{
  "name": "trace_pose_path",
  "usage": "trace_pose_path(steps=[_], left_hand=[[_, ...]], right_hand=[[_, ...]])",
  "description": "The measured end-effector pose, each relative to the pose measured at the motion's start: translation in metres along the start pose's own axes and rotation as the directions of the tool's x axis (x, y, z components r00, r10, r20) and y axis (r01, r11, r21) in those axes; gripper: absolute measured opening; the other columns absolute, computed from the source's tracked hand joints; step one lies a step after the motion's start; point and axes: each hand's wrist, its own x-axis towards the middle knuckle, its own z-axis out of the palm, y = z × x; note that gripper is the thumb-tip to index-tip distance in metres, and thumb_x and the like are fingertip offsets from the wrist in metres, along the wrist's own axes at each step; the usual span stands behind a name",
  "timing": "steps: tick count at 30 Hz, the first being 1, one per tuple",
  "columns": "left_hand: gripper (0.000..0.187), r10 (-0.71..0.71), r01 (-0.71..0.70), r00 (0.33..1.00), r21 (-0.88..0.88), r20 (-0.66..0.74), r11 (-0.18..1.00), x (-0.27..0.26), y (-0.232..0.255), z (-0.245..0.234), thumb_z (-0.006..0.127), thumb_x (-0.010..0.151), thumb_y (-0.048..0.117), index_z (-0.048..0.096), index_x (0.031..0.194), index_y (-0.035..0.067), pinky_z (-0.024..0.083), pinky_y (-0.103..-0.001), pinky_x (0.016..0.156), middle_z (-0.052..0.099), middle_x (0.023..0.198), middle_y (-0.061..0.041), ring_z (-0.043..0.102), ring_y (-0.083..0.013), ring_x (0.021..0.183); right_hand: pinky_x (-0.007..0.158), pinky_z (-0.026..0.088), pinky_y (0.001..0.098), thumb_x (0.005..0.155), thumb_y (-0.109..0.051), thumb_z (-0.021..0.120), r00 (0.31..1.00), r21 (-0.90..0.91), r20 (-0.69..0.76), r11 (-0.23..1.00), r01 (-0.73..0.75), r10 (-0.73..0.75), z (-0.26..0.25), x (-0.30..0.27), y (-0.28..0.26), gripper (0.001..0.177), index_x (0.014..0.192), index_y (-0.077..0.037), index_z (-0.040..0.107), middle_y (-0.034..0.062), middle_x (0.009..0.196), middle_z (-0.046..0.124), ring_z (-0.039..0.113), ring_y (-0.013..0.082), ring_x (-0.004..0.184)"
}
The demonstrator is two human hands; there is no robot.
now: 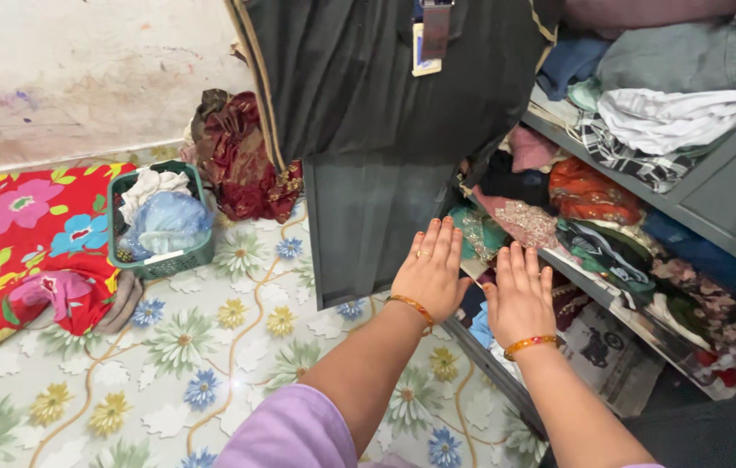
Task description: The person folds several pieces of clothing on a floral mat and places them into a metal wardrobe. The person handles a maroon embroidered garment, a floral-patterned cloth, and a green-and-white folded item, placing each into the wardrobe.
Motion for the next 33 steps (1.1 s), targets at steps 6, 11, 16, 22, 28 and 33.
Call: trace_pose_path(steps=[6, 11, 16, 22, 28, 33], left_hand=[[0.087, 0.000, 0.000, 1.000, 0.028, 0.008, 1.000, -0.002, -0.018, -0.011, 0.060, 0.092, 0.046, 0.029, 0.155, -0.006, 0.018, -0.050, 0.123, 0.021, 0.165, -0.024, 0.017, -0.0378, 0.154], [0.086, 0.011, -0.013, 0.999, 0.055, 0.047, 0.998, -0.006, -0.039, -0.016, 0.059, 0.093, 0.045, 0.028, 0.155, -0.006, 0.017, -0.050, 0.123, 0.020, 0.165, -0.025, 0.016, -0.0387, 0.154], [0.086, 0.044, -0.046, 0.999, 0.053, 0.026, 0.998, -0.014, -0.057, -0.019, 0.059, 0.093, 0.046, 0.029, 0.155, -0.006, 0.017, -0.050, 0.123, 0.021, 0.165, -0.025, 0.017, -0.0387, 0.155], [0.088, 0.089, -0.091, 0.994, 0.018, 0.061, 0.996, -0.027, -0.071, -0.023, 0.060, 0.092, 0.047, 0.028, 0.155, -0.006, 0.018, -0.050, 0.123, 0.020, 0.165, -0.025, 0.017, -0.0390, 0.155], [0.089, 0.108, -0.108, 0.993, -0.009, 0.054, 0.994, -0.033, -0.077, -0.028, 0.061, 0.091, 0.046, 0.029, 0.155, -0.006, 0.018, -0.051, 0.123, 0.021, 0.165, -0.025, 0.018, -0.0396, 0.154], [0.088, 0.079, -0.079, 0.997, -0.018, 0.004, 0.997, -0.034, -0.077, -0.025, 0.062, 0.089, 0.046, 0.031, 0.154, -0.006, 0.019, -0.050, 0.124, 0.024, 0.165, -0.025, 0.020, -0.0390, 0.155]], right_hand=[[0.123, 0.018, 0.0541, 0.098, -0.036, 0.051, 1.000, -0.039, -0.003, 0.999, 0.013, -0.013, 0.007, 0.012, -0.018, 0.064, 0.152, -0.004, 0.042, 0.0160, 0.164, 0.034, 0.026, 0.0360, 0.153], [0.124, 0.017, 0.0536, 0.098, -0.036, 0.050, 1.000, -0.026, -0.017, 1.000, -0.007, 0.006, 0.010, 0.015, -0.033, 0.063, 0.152, -0.004, 0.041, 0.0155, 0.164, 0.033, 0.025, 0.0360, 0.153], [0.123, 0.016, 0.0529, 0.098, -0.036, 0.050, 0.999, 0.006, 0.006, 0.999, -0.047, 0.047, 0.015, 0.013, -0.056, 0.065, 0.154, -0.006, 0.039, 0.0148, 0.164, 0.032, 0.023, 0.0362, 0.153], [0.122, 0.016, 0.0535, 0.097, -0.036, 0.051, 0.994, 0.006, 0.038, 0.995, -0.102, 0.101, 0.019, 0.004, -0.085, 0.064, 0.154, -0.008, 0.038, 0.0141, 0.164, 0.032, 0.023, 0.0367, 0.153], [0.123, 0.016, 0.0550, 0.097, -0.035, 0.051, 0.995, 0.022, -0.004, 0.995, -0.098, 0.099, 0.019, -0.001, -0.096, 0.065, 0.155, -0.007, 0.039, 0.0153, 0.164, 0.032, 0.023, 0.0377, 0.153], [0.123, 0.016, 0.0554, 0.097, -0.035, 0.051, 0.998, 0.009, 0.022, 0.998, -0.066, 0.066, 0.021, 0.003, -0.096, 0.064, 0.154, -0.007, 0.039, 0.0137, 0.164, 0.033, 0.023, 0.0367, 0.154]])
